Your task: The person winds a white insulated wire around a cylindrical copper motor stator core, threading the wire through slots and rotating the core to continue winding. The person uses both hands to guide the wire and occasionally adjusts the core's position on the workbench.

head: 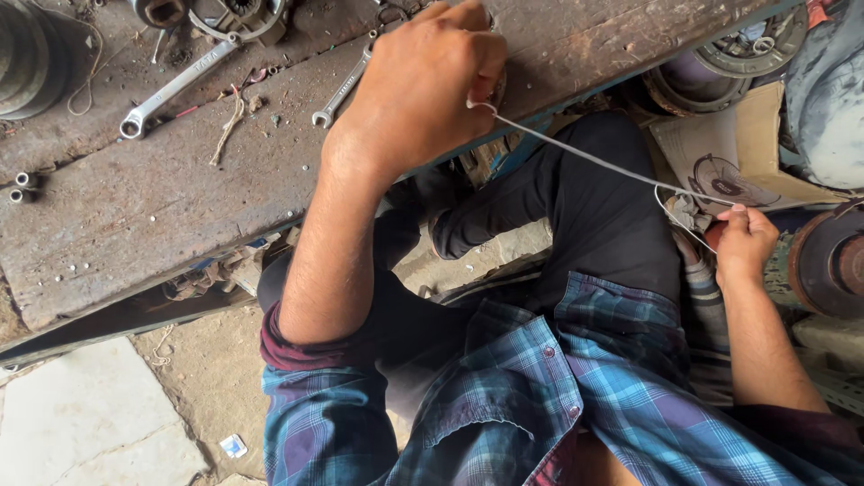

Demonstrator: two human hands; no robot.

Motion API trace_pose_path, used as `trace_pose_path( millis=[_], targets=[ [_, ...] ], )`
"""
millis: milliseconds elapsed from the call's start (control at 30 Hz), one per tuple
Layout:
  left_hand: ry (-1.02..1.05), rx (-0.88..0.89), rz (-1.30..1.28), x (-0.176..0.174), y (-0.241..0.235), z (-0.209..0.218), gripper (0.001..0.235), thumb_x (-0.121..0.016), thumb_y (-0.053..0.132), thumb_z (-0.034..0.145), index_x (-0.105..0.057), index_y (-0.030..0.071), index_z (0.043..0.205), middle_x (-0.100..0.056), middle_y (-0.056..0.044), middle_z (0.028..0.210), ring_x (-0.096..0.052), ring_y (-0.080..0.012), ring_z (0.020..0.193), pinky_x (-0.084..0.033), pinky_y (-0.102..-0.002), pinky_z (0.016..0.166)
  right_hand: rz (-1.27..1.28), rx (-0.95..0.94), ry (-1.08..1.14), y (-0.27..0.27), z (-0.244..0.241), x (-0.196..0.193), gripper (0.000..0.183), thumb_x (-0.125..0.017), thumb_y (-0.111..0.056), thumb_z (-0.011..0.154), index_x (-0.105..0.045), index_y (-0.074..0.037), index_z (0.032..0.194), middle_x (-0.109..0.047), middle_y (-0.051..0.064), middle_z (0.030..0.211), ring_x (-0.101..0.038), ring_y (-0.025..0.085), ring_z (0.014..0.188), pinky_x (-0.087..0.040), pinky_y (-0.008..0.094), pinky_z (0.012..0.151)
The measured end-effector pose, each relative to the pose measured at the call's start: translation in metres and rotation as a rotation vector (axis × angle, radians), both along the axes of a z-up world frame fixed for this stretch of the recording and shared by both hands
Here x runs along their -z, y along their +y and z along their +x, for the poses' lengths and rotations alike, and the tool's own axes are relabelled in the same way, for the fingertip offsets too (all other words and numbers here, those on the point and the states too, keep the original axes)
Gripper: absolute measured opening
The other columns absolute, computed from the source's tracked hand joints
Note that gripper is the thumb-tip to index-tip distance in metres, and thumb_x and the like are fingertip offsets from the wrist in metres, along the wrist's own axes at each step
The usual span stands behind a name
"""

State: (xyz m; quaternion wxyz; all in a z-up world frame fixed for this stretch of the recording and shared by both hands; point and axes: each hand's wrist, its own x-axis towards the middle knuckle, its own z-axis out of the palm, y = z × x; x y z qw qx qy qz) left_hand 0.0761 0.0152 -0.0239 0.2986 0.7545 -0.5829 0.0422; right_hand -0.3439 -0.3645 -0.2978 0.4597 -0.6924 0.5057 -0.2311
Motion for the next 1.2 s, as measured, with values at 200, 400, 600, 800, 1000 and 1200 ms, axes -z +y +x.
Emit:
trace_pose_path(
  millis=[200,400,600,800,1000,1200],
  targets=[
    [0.187,0.224,-0.076,0.005,-0.006,0.013,0.022,-0.082,0.006,0.072,-0.061,0.007,0.078,-0.066,-0.006,0.086,-0.070,-0.0257,0.086,-0.056,-0.039,0.074,-0.055,0.006,0.016,0.001,0.002,-0.001,0.030,-0.058,-0.019,0.117,-0.066,-0.004,0.092,-0.046,-0.008,0.069,-0.039,0.004,0.062,-0.032,0.025,0.057],
    [0.319,0.166,-0.113,0.017,-0.011,0.023,0.023,-0.083,0.003,0.078,-0.060,0.004,0.080,-0.068,-0.006,0.077,-0.073,-0.0194,0.076,-0.057,-0.032,0.068,-0.140,-0.037,0.104,0.005,-0.004,-0.013,0.029,-0.061,-0.018,0.118,-0.067,-0.004,0.093,-0.051,-0.004,0.078,-0.043,0.008,0.073,-0.037,0.028,0.067],
    [0.345,0.150,-0.084,0.022,-0.008,0.026,0.016,-0.083,0.002,0.080,-0.071,0.007,0.089,-0.073,-0.004,0.084,-0.075,-0.0152,0.081,-0.060,-0.029,0.073,-0.155,-0.007,0.386,0.009,-0.009,-0.014,0.019,-0.066,-0.020,0.111,-0.072,-0.006,0.099,-0.068,0.004,0.100,-0.058,0.017,0.089,-0.047,0.035,0.080],
    [0.275,0.160,-0.001,0.014,-0.002,0.023,0.016,-0.082,0.002,0.075,-0.077,0.008,0.090,-0.077,-0.004,0.089,-0.074,-0.0156,0.081,-0.060,-0.029,0.074,-0.706,-0.308,0.506,0.039,0.035,-0.042,0.024,-0.080,-0.019,0.098,-0.072,-0.005,0.115,-0.069,0.016,0.112,-0.063,0.034,0.107,-0.050,0.047,0.090],
    [0.254,0.201,-0.013,0.005,0.004,0.024,0.023,-0.082,0.004,0.075,-0.078,0.008,0.097,-0.077,-0.004,0.095,-0.075,-0.0174,0.085,-0.060,-0.030,0.077,-0.465,-0.556,-0.008,0.117,0.141,-0.106,0.021,-0.074,-0.012,0.101,-0.070,-0.003,0.120,-0.066,0.013,0.129,-0.064,0.025,0.119,-0.051,0.034,0.093],
    [0.223,0.108,0.110,-0.001,0.003,0.017,0.042,-0.086,0.010,0.064,-0.070,0.007,0.103,-0.075,-0.008,0.092,-0.073,-0.0277,0.084,-0.057,-0.039,0.073,-0.383,-0.778,-0.244,0.186,0.211,-0.133,0.022,-0.074,-0.004,0.095,-0.068,0.000,0.116,-0.067,0.013,0.128,-0.065,0.024,0.118,-0.053,0.033,0.102]
  ],
)
